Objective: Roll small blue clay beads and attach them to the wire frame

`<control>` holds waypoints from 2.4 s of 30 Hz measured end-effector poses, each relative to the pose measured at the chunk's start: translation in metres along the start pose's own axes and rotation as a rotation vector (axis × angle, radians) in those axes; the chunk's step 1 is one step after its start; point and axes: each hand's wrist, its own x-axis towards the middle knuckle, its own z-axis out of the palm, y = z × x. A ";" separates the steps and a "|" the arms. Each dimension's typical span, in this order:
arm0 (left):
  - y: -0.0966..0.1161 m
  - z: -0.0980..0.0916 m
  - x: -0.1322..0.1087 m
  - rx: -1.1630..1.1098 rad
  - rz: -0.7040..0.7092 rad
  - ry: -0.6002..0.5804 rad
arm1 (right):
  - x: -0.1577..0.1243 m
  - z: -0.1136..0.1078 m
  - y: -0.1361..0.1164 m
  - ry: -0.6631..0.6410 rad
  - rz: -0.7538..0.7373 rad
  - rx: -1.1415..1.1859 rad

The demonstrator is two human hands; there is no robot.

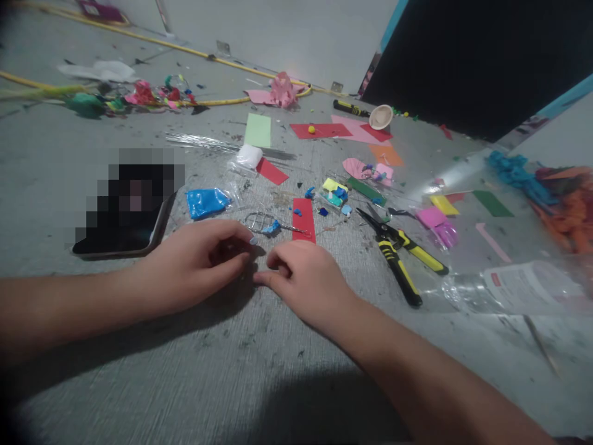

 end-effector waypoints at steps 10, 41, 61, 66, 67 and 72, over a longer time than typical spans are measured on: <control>-0.004 -0.004 -0.003 0.227 0.104 -0.063 | -0.001 0.003 -0.001 0.108 -0.035 0.025; 0.000 0.004 -0.003 -0.623 -0.115 -0.020 | -0.009 0.006 -0.010 0.240 -0.163 0.220; -0.003 0.007 -0.005 -0.429 -0.082 0.050 | -0.014 0.002 -0.009 -0.050 -0.373 -0.039; -0.003 0.005 -0.004 -0.353 -0.079 0.072 | -0.016 -0.002 -0.014 -0.084 -0.407 -0.158; -0.003 0.003 -0.003 -0.290 -0.073 0.071 | -0.016 -0.002 -0.015 -0.091 -0.411 -0.185; -0.003 -0.005 0.002 0.066 -0.054 0.062 | -0.014 -0.002 -0.018 -0.066 -0.407 -0.227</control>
